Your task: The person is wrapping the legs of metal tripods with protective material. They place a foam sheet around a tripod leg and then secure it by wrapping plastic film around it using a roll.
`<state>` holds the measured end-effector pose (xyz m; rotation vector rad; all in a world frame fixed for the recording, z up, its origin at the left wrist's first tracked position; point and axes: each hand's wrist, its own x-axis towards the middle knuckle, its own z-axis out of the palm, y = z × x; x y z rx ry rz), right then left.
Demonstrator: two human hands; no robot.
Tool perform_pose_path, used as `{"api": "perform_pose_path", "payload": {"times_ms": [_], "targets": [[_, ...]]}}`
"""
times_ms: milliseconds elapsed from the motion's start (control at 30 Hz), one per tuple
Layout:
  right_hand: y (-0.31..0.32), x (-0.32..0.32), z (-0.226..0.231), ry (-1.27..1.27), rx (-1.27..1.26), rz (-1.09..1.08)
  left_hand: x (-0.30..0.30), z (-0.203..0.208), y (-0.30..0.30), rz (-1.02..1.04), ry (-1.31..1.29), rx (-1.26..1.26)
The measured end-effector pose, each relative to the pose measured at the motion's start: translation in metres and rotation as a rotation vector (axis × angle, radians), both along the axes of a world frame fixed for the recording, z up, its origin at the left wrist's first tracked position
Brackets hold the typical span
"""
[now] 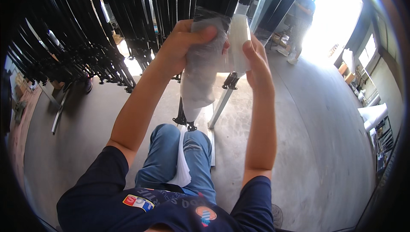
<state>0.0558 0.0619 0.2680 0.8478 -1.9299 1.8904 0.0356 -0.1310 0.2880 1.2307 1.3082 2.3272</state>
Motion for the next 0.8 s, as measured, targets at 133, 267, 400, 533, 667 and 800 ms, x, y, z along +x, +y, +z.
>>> {"api": "perform_pose_path", "payload": {"times_ms": [133, 267, 400, 533, 667, 800], "targets": [[-0.005, 0.001, 0.019, -0.053, 0.142, -0.039, 0.001, 0.001, 0.0, 0.047, 0.012, -0.03], [-0.007, 0.001, 0.026, -0.162, 0.081, 0.0, -0.001, -0.001, 0.003, 0.084, -0.013, -0.054], [-0.011, 0.008, 0.023, -0.047, 0.068, -0.194, -0.007, -0.003, 0.003, 0.1, 0.045, -0.076], [-0.006, 0.009, 0.013, -0.069, -0.191, -0.136, -0.004, -0.005, 0.008, 0.16, 0.125, -0.029], [-0.008, 0.003, -0.003, -0.077, -0.491, 0.157, 0.008, 0.003, 0.005, 0.132, 0.073, -0.012], [-0.019, 0.0, 0.004, 0.004, -0.413, 0.053, 0.002, -0.003, 0.01, 0.213, 0.139, 0.043]]}}
